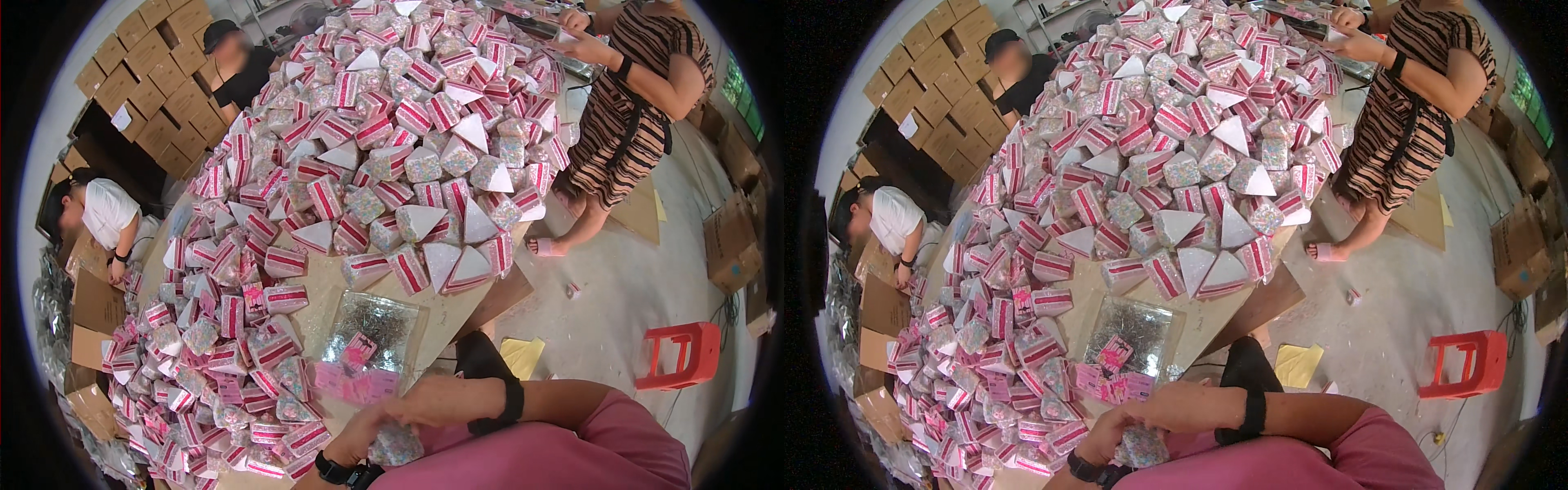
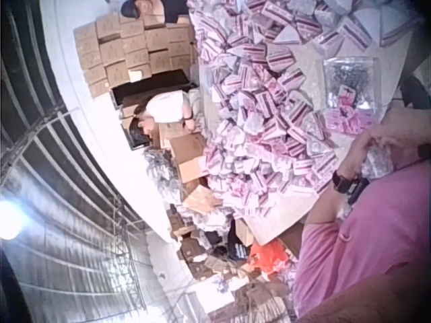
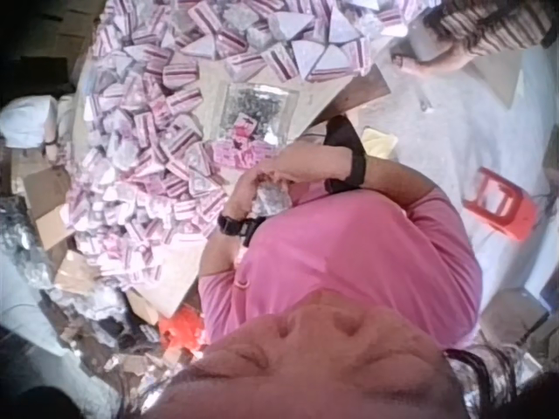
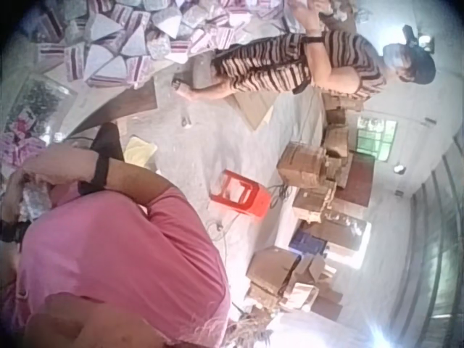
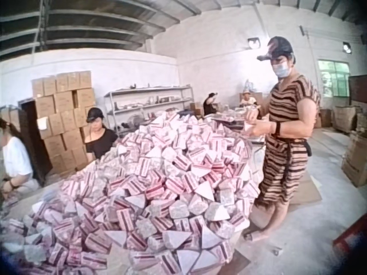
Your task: Packaging small triangular products into bags at a manufacturing table.
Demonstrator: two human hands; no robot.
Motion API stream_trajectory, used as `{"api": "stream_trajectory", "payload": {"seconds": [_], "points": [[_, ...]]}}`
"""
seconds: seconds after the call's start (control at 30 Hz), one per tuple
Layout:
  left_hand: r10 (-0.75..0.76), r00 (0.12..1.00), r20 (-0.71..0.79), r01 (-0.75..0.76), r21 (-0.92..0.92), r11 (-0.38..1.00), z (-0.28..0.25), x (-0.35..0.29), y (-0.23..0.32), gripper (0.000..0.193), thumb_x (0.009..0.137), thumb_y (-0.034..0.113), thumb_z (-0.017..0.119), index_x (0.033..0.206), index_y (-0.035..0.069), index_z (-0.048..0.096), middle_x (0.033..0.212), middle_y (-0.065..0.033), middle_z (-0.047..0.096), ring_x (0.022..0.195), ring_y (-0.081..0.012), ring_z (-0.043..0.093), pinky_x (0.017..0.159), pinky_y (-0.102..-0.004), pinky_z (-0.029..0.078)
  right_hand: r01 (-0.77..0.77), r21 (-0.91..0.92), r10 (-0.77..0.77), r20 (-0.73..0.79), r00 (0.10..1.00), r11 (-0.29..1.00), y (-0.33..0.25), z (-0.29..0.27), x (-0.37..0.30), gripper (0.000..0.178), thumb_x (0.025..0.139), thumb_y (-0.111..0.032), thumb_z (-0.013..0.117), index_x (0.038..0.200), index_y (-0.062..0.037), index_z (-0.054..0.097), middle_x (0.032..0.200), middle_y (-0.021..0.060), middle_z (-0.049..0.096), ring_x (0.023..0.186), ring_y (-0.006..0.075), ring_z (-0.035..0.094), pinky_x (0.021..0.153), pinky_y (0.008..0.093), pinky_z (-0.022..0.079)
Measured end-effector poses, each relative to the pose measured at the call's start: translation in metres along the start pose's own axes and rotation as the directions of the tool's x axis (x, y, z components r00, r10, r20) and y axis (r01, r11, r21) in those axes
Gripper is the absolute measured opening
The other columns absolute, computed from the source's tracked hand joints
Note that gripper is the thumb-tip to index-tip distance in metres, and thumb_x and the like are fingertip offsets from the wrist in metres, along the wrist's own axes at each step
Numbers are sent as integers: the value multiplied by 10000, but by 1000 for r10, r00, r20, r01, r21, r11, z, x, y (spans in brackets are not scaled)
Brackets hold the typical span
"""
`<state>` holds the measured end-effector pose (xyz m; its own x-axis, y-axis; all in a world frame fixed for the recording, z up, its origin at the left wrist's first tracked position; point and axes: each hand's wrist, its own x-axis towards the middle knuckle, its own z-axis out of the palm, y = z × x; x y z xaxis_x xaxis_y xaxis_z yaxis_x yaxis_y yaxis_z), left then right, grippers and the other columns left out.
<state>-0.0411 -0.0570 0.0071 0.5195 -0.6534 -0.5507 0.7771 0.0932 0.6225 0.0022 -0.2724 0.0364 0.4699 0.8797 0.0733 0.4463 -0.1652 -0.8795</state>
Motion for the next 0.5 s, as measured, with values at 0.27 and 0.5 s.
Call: {"api": "stream_trajectory", "payload": {"seconds": [0.27,0.5], "points": [[37,996,-85,-6,335,942,20,-5,22,324,964,221,365,949,-2,600,874,-67,629,841,-167,564,822,-283,427,-131,258,158,-89,983,957,8,11,2,164,865,-151,517,965,-28,474,736,151,657,725,346,656,623,427,504],[96,979,-179,-18,395,918,25,-5,22,287,945,177,386,929,1,612,860,-63,624,835,-161,551,804,-285,417,-172,313,208,-87,974,934,5,10,5,121,897,-135,487,924,-18,472,715,142,654,689,313,661,600,384,501]]}}
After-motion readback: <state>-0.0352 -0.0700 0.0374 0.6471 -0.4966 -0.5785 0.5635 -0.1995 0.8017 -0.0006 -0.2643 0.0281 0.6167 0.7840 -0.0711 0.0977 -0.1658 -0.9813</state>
